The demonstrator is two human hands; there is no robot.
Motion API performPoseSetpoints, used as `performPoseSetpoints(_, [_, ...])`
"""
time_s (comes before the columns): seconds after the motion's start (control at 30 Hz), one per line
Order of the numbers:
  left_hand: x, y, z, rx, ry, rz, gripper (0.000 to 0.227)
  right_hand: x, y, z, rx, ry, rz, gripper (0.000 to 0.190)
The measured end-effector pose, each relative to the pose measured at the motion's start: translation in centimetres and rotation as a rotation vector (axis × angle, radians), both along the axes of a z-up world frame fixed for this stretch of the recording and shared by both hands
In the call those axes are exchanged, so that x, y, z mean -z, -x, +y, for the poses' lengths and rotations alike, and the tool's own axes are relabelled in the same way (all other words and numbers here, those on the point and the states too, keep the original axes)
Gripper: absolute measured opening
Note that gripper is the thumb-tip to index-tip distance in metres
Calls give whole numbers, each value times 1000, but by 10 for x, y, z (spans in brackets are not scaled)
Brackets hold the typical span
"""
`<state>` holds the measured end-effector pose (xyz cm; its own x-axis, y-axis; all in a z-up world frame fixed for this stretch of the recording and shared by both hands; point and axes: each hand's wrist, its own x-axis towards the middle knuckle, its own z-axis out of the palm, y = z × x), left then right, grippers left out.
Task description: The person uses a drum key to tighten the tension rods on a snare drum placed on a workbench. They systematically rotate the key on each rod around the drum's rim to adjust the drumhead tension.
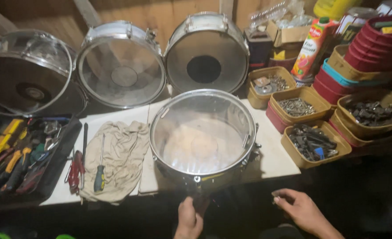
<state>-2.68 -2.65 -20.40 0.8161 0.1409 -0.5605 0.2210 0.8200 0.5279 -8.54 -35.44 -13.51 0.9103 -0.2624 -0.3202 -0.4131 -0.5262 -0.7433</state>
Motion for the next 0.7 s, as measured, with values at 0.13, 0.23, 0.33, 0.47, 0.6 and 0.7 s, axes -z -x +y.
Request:
performPoseSetpoints(0.13, [-46,23,-8,-13,-66,8,19,-10,10,-6,85,-25,48,24])
performPoseSetpoints(0.23, [-61,36,-11,115,-16,-151,28,1,11,-13,99,-53,30,24])
performPoseSetpoints(0.33, [-70,44,-16,203,-36,-314,34,12,9,-14,87,-85,19,24])
performPoseSetpoints(0.47, [-60,51,-24,255,-135,-397,33,2,6,-4,29,18,46,23])
performPoseSetpoints(0.6, [-62,57,-32,266,-166,-479,43,-1,4,0,2,42,0,29])
performPoseSetpoints(0.7, [-60,57,-32,418,-258,-439,60,2,2,-2,57,-10,71,30])
